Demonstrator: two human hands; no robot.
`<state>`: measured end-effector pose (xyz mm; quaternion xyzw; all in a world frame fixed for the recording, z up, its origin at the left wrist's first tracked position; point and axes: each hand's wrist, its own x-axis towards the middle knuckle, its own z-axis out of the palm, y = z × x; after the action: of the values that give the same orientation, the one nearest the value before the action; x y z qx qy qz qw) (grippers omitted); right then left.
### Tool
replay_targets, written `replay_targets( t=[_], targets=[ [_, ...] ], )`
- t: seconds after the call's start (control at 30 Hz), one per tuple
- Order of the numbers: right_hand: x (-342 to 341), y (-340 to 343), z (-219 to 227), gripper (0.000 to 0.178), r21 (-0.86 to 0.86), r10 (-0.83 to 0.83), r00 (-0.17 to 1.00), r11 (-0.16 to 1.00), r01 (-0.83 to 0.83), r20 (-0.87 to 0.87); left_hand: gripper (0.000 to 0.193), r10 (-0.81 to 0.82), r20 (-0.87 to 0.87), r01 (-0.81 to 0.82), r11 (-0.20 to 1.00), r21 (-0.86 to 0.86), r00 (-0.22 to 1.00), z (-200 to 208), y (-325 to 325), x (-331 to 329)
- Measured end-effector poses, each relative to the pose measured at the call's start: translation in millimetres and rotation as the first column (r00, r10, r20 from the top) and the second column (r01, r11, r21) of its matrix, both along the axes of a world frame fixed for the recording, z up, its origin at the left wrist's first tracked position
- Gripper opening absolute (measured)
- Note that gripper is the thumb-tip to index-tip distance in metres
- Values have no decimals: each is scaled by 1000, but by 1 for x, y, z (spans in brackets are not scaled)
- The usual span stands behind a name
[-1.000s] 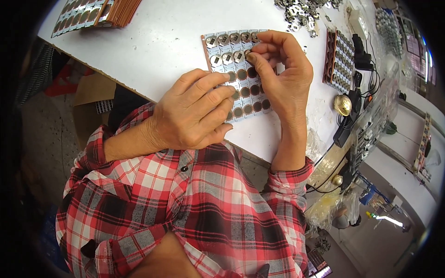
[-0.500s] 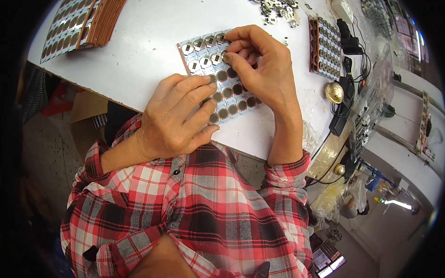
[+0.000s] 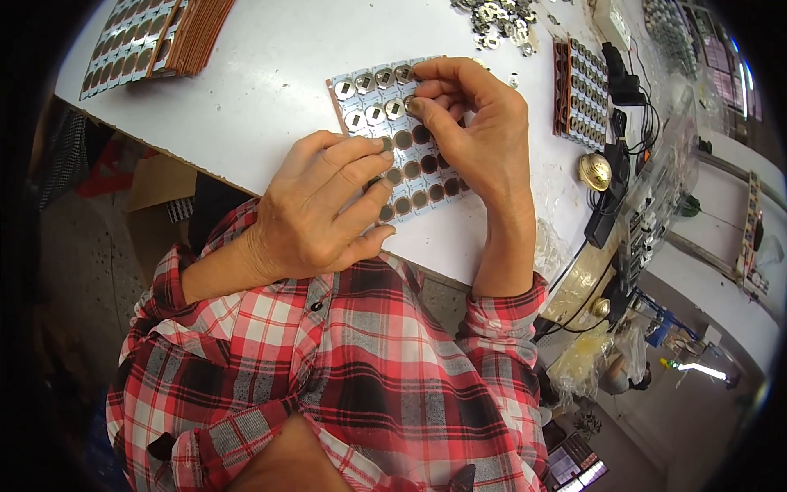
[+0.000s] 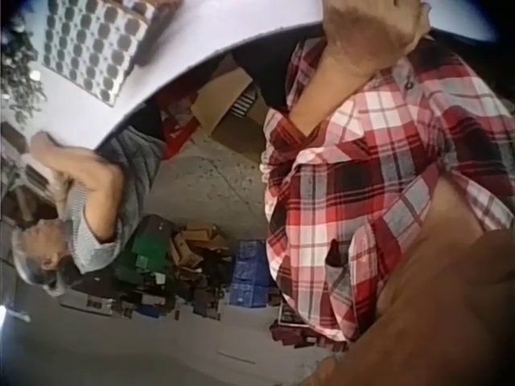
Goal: Assembling small metal components onto a grid card at a factory workbench.
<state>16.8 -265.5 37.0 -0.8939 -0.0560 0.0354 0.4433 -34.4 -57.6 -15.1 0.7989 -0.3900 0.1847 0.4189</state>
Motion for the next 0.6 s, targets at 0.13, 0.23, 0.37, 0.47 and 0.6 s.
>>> replay_targets(
  t=[0.13,0.23,0.37,0.47,0.6],
  targets=[
    [-3,0,1,33,-1,-45,999,999,45,4,28,-4,14,4,1000,-9,1000,0,-1,0],
    [-6,2,0,32,-6,-42,999,999,42,31,28,-8,14,9,1000,-19,1000,0,0,0],
    [1,-13,-10,31,-54,-66,955,995,86,288,28,-2,10,2,1000,-2,1000,0,0,3],
    [7,-58,-3,29,-187,-152,921,955,230,358,30,-3,29,2,1000,17,1000,2,1,2],
    [7,-82,-8,24,-212,-141,947,955,207,289,33,-3,40,0,999,51,999,3,2,1]
  ],
)
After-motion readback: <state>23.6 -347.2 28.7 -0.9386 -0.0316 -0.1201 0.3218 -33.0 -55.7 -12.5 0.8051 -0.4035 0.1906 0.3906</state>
